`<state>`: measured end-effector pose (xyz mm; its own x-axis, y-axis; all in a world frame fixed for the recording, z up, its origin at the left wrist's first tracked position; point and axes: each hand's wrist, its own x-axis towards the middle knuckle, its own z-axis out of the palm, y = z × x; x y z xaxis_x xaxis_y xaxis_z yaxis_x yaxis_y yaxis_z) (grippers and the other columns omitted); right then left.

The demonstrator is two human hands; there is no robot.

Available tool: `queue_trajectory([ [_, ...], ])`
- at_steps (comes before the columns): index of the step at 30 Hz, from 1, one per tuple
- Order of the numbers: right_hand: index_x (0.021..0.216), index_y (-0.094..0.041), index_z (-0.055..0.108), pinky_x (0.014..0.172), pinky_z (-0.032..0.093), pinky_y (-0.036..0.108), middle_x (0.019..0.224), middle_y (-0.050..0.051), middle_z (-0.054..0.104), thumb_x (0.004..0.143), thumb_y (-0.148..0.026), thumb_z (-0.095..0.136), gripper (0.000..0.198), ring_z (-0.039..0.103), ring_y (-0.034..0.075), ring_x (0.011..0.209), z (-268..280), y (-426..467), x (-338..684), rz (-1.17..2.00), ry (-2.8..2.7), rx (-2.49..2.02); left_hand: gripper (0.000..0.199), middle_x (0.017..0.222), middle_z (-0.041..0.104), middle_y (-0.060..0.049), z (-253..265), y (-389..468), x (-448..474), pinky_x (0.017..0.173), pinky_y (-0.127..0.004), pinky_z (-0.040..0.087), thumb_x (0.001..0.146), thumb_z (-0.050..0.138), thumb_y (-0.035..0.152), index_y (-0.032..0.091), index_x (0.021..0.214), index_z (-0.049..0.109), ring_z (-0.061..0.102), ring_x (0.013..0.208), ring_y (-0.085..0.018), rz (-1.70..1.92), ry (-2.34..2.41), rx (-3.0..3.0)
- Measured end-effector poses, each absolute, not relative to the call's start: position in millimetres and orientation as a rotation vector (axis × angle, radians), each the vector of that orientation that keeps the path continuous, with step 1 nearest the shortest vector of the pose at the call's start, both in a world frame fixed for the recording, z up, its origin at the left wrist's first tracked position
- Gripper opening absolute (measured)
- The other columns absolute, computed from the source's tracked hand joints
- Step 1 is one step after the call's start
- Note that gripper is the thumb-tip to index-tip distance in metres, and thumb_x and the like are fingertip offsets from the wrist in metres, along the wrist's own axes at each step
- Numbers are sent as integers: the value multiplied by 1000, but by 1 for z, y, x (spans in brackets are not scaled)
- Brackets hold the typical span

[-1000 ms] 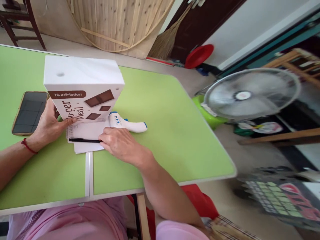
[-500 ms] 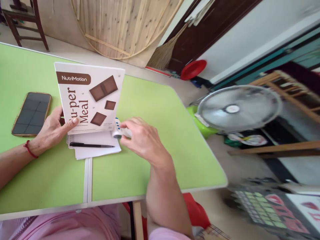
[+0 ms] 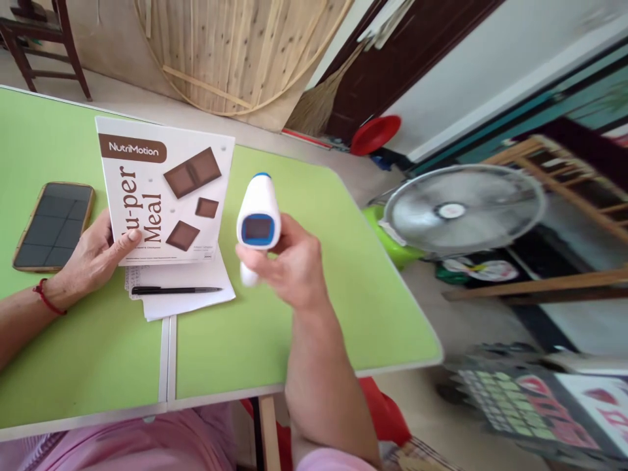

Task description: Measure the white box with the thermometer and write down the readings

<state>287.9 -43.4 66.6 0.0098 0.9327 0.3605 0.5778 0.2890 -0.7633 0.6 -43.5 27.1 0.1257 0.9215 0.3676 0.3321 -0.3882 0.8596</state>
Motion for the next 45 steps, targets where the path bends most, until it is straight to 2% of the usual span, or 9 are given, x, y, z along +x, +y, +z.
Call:
queue_trajectory([
  [3,77,-22,67,54,53,34,76,3,71,65,-31,70,15,62,18,59,73,-64,259,1055,-1649,-1167,56,128,69,-12,28,-44,0,97,-48,59,94,59,70,21,122,58,66,116,-35,1236,1224,1802],
  [6,67,-21,64,51,49,30,63,0,64,59,-30,73,15,57,16,58,75,-76,235,1216,-1671,-1251,56,129,69,-12,28,-44,0,99,-48,57,95,58,69,21,124,58,66,118,-35,1235,1212,1807],
  [18,56,-23,48,54,44,31,58,-1,54,62,-36,67,24,50,15,58,63,-74,223,1362,-1604,-1278,56,126,70,-13,26,-42,0,97,-47,58,94,58,70,20,118,60,67,115,-35,1239,1209,1822],
  [24,54,-24,48,53,43,30,57,-2,55,62,-34,68,24,50,15,57,60,-72,222,1312,-1647,-1235,51,125,70,-13,26,-41,1,97,-47,58,96,59,66,20,119,59,67,114,-33,1279,1162,1830],
  [45,52,-24,47,56,45,32,56,-1,53,58,-35,68,25,51,15,57,56,-72,219,1291,-1605,-1291,54,126,69,-14,24,-41,1,96,-46,59,95,58,68,20,118,58,67,116,-34,1263,1183,1821],
])
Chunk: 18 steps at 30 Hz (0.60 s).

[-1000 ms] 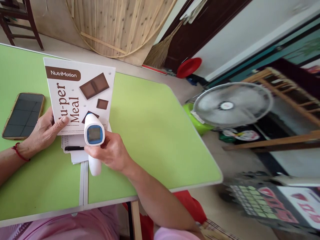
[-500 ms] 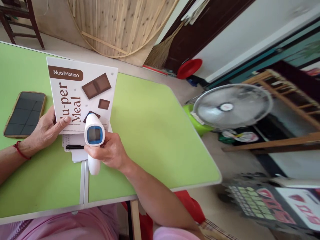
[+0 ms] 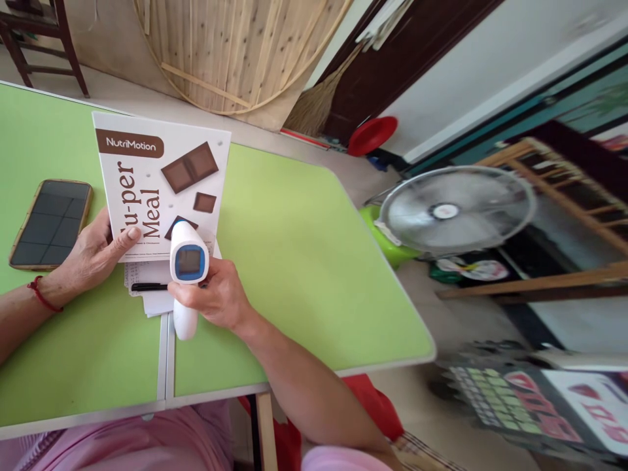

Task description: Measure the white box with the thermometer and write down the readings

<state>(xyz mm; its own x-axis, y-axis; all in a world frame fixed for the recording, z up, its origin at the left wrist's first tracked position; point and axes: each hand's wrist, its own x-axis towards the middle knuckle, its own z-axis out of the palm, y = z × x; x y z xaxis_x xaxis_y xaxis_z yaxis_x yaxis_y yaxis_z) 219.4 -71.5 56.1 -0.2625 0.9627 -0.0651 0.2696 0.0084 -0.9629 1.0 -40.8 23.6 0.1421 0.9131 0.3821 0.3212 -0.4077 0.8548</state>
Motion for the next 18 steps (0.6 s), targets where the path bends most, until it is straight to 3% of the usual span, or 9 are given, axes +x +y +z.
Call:
queue_trajectory([
  [18,50,-24,47,53,42,32,53,-2,49,58,-36,67,24,47,14,53,57,-71,221,1297,-1587,-1264,54,127,69,-14,27,-42,2,97,-46,59,97,59,64,18,125,59,67,116,-33,1254,1126,1812],
])
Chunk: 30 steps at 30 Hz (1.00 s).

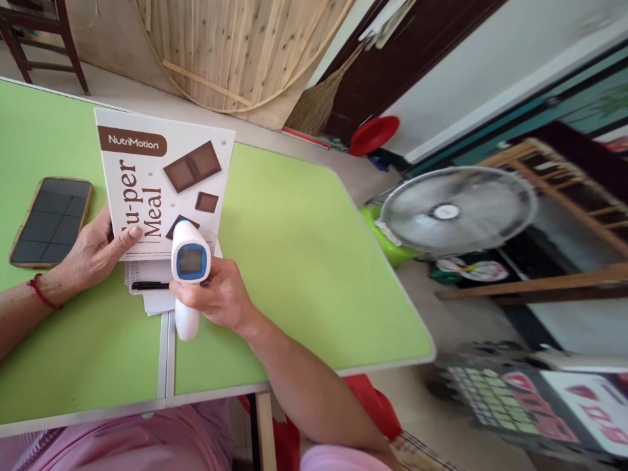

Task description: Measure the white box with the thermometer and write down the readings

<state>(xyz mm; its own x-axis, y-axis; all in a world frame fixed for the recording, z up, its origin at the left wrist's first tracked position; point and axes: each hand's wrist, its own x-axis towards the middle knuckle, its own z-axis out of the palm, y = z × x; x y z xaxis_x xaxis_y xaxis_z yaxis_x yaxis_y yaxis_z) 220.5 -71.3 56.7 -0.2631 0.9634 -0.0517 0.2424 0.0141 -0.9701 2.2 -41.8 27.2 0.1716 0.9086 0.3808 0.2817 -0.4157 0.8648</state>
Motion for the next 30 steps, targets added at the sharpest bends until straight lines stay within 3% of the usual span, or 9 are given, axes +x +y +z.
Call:
queue_trajectory([
  [6,54,-23,51,55,45,32,58,-2,54,59,-35,71,24,51,15,56,56,-69,225,1365,-1608,-1237,55,128,68,-14,27,-42,3,101,-46,57,97,58,65,17,123,58,66,118,-33,1252,1158,1815],
  [10,59,-21,59,57,49,32,64,0,62,61,-35,76,21,56,16,60,58,-63,238,1390,-1667,-1257,55,127,69,-14,28,-43,3,96,-45,59,96,59,66,18,123,57,68,115,-33,1244,1176,1800],
  [13,69,-21,70,60,52,32,69,1,68,62,-31,78,15,61,17,64,64,-56,259,1221,-1709,-1303,54,123,71,-13,29,-43,2,93,-44,60,95,61,65,17,120,57,69,113,-33,1243,1194,1787],
  [17,89,-22,77,69,58,37,86,4,77,62,-35,82,30,71,24,78,78,-44,300,951,-1822,-1405,56,126,69,-13,30,-42,-1,93,-45,61,90,67,67,18,116,58,68,115,-34,1237,1191,1725],
  [20,111,-21,75,83,59,42,105,7,79,68,-33,78,45,73,29,95,83,-37,322,678,-1953,-1572,59,127,69,-13,30,-41,-2,94,-47,60,86,69,70,20,116,57,66,117,-36,1226,1198,1682],
  [23,120,-20,72,87,58,41,115,9,77,73,-24,71,47,73,30,103,78,-31,324,562,-2177,-1703,63,123,69,-13,31,-40,-3,91,-49,60,82,72,71,20,115,57,67,114,-37,1214,1214,1655],
  [27,121,-21,70,88,54,37,112,9,77,74,-11,62,49,70,30,106,66,-26,305,392,-2525,-1768,71,121,69,-13,30,-40,-3,83,-49,61,75,78,71,19,118,55,68,110,-39,1186,1254,1586],
  [30,120,-19,69,86,50,36,102,11,76,75,-3,55,49,68,29,99,59,-25,293,202,-2676,-1776,78,127,66,-14,29,-40,-2,88,-51,60,73,80,71,19,124,53,66,113,-39,1189,1253,1580],
])
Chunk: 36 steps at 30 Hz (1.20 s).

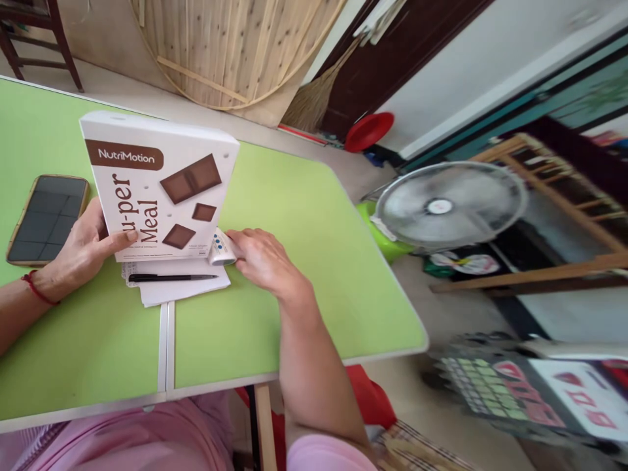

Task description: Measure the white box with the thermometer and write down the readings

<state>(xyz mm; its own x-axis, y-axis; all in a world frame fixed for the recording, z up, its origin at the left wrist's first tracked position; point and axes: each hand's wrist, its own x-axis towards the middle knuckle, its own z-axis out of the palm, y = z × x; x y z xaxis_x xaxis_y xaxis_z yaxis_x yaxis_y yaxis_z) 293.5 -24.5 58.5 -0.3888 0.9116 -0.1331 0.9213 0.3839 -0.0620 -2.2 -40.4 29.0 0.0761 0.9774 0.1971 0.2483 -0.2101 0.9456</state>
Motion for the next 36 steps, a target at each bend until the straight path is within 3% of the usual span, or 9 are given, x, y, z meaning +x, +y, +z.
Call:
queue_trajectory([
  [6,107,-17,69,87,49,41,108,14,73,74,3,45,45,65,29,101,47,-25,302,-16,2701,1535,80,126,67,-13,31,-44,0,96,-52,58,70,85,67,19,127,56,66,115,-37,1183,1186,1761],
  [10,104,-19,73,86,51,45,106,14,74,84,-11,52,29,65,31,99,47,-31,304,46,2905,1702,77,127,67,-13,28,-41,-4,98,-51,58,74,81,69,20,128,56,65,118,-36,1243,1221,1815],
  [19,89,-21,79,66,46,33,78,6,74,90,-21,61,18,66,21,72,57,-56,265,-324,3034,1537,95,144,49,-12,31,-42,-8,103,-53,53,82,55,87,16,143,43,42,139,-39,1354,1519,1989],
  [22,85,-20,77,57,34,30,74,6,72,90,-18,60,18,63,19,69,52,-59,256,-136,2958,1476,69,132,51,-11,36,-57,-1,95,-51,54,87,62,71,20,131,46,48,129,-34,1659,1557,2190],
  [25,72,-20,70,54,24,30,64,4,66,89,-14,57,22,55,16,59,49,-61,254,-53,2928,1424,24,109,57,-4,39,-73,11,85,-41,55,90,64,31,24,110,52,60,101,-23,1775,1091,2604],
  [28,67,-20,63,56,23,31,62,3,63,88,-13,57,24,52,16,59,49,-62,253,-114,2947,1328,16,102,67,-5,36,-87,26,78,-35,52,95,51,11,21,104,59,63,90,-19,1067,482,2987],
  [31,70,-19,64,57,26,31,66,5,66,88,-11,57,21,55,16,61,51,-61,252,-167,2958,1276,23,121,68,-14,32,-97,38,87,-40,52,96,68,31,13,111,66,64,107,-27,597,525,3017],
  [34,73,-19,65,57,29,30,67,4,68,88,-12,57,18,57,16,61,54,-56,256,-127,3003,1292,59,130,63,-19,30,-103,45,99,-48,49,84,82,51,10,122,65,60,117,-34,513,597,2964],
  [36,73,-21,65,57,33,30,64,2,66,86,-14,56,17,57,15,59,56,-54,260,-135,3098,1323,55,122,65,-18,31,-105,47,96,-47,50,86,81,51,10,119,66,62,113,-33,525,603,2961],
])
